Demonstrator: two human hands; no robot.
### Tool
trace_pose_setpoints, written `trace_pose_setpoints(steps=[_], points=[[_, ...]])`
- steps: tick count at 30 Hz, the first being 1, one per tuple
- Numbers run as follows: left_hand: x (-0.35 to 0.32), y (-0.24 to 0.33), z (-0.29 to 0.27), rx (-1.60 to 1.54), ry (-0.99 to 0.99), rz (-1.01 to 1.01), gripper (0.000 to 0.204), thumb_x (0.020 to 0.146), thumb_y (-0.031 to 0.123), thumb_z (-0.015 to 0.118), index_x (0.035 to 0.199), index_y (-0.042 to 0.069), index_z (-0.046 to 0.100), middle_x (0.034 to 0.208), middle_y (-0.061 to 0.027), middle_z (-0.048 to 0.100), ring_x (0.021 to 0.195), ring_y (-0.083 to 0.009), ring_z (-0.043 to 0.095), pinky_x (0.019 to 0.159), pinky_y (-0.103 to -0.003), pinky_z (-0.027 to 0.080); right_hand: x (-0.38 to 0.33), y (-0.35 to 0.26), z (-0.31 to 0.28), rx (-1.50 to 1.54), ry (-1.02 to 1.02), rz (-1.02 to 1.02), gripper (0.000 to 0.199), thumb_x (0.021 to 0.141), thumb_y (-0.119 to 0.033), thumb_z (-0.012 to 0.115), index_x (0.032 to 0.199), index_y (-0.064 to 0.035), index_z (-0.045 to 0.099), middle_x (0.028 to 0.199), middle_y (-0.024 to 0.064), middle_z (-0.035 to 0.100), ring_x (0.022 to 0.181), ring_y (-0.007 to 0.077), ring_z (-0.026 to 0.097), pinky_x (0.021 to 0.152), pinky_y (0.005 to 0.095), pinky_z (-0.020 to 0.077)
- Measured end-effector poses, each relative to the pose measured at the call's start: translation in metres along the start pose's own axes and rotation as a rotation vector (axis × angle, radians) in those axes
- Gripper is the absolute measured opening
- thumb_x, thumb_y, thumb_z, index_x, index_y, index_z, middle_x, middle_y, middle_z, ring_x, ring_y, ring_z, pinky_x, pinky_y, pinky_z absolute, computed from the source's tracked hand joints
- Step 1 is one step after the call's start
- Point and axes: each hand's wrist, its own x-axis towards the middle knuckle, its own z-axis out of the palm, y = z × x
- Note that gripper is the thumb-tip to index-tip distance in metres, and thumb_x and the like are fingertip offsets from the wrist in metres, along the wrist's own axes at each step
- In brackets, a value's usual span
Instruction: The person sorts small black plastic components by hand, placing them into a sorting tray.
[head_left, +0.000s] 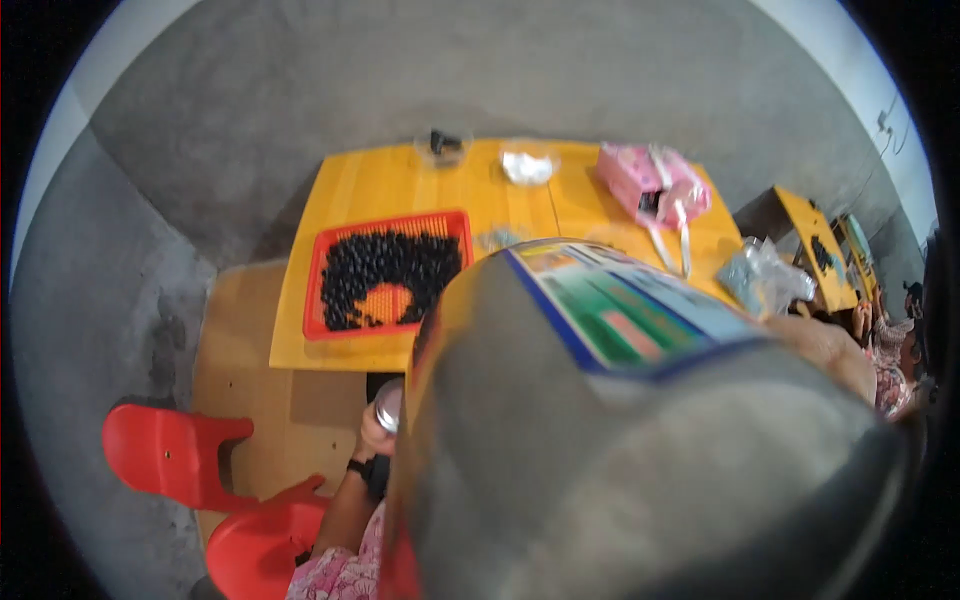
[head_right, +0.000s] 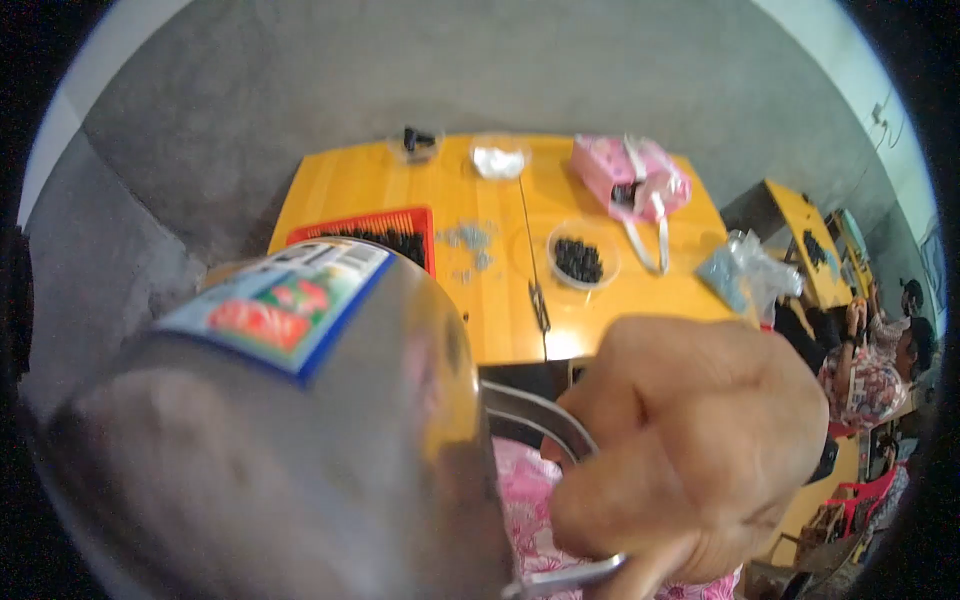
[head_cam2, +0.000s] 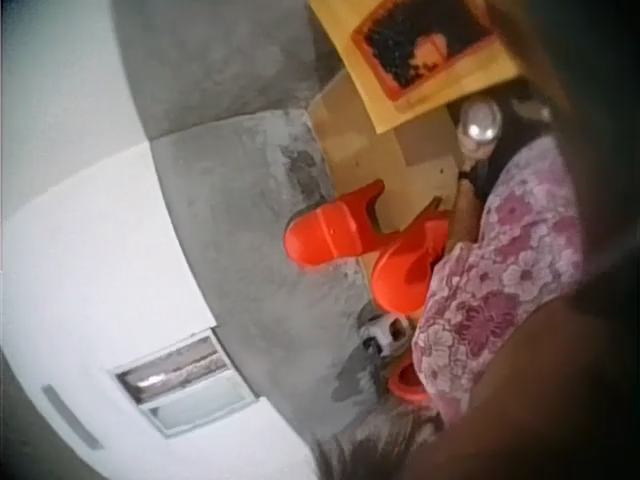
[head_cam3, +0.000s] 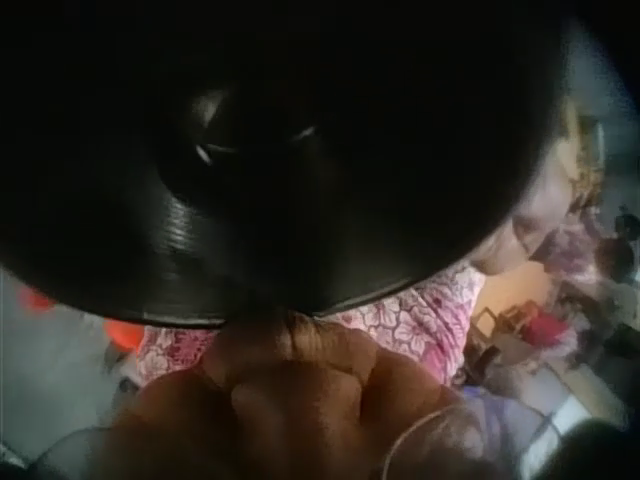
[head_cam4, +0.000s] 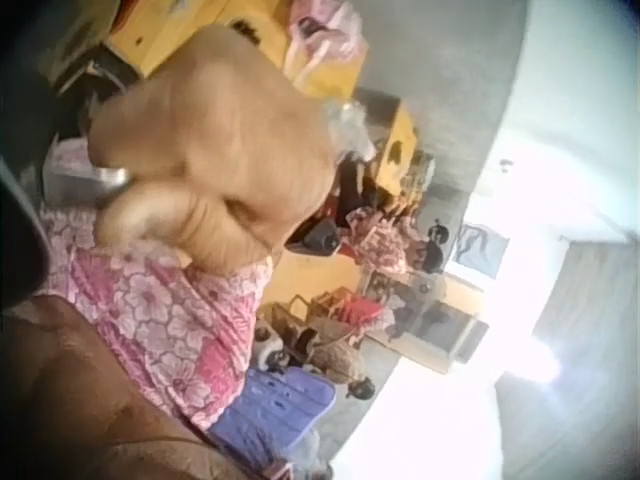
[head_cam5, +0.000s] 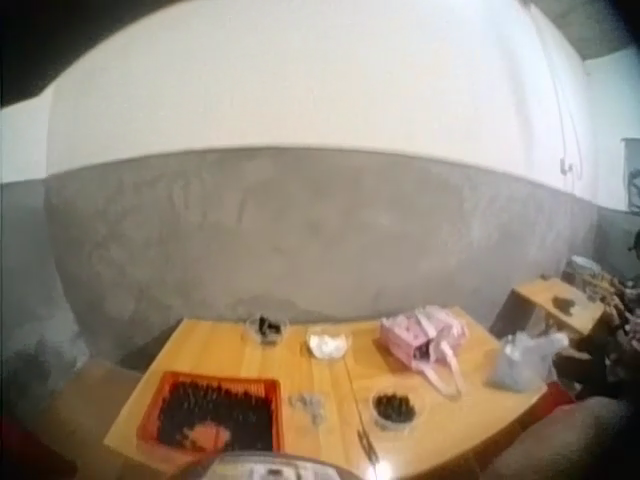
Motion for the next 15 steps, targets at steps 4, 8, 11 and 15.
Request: trace_pose_setpoints(steps=[4, 8, 11, 15], points=[[-0.013, -0.007, -0.004, 0.031, 0.051, 0.070, 0.038, 0.090, 0.026, 0.046, 0.119, 0.002, 0.053, 0.116, -0.0110, 0.059, 0.107, -0.0264, 0.057, 0.093, -0.043, 0.046, -0.022, 0.043, 0.016, 0.258, 0.218, 0.169, 0.027, 0.090, -0.015, 0.054, 0.069, 0.0015, 0.056, 0.064, 0.0092, 0.053, 0.044, 0.0131, 0.044, 0.039, 0.0293, 0.0332], [-0.013, -0.003, 0.015, 0.147, -0.059, 0.086, 0.038, 0.091, 0.024, 0.047, 0.121, 0.002, 0.051, 0.117, -0.0108, 0.059, 0.107, -0.0254, 0.057, 0.094, -0.042, 0.045, -0.045, 0.041, 0.008, 0.012, 0.313, 0.799, 0.021, 0.087, -0.013, 0.052, 0.071, 0.0018, 0.056, 0.065, 0.0025, 0.049, 0.053, 0.0064, 0.043, 0.048, 0.0197, 0.0307], [-0.032, 0.017, 0.076, 0.092, -0.050, 0.098, 0.039, 0.090, 0.023, 0.053, 0.123, 0.001, 0.048, 0.119, -0.0124, 0.057, 0.105, -0.0232, 0.058, 0.094, -0.035, 0.045, -0.072, 0.059, 0.014, -0.059, 0.397, 0.967, 0.023, 0.090, -0.020, 0.055, 0.076, -0.0017, 0.056, 0.067, -0.0018, 0.050, 0.055, 0.0026, 0.043, 0.046, 0.0180, 0.0319], [-0.032, 0.056, 0.151, 0.383, -0.206, 0.267, 0.022, 0.088, 0.020, 0.059, 0.101, 0.003, 0.053, 0.099, -0.0050, 0.059, 0.086, -0.0119, 0.058, 0.077, -0.024, 0.047, -0.107, 0.088, 0.027, -0.101, 0.491, 0.981, 0.022, 0.092, -0.020, 0.055, 0.077, -0.0032, 0.056, 0.067, -0.0030, 0.050, 0.056, 0.0015, 0.044, 0.046, 0.0174, 0.0328]])
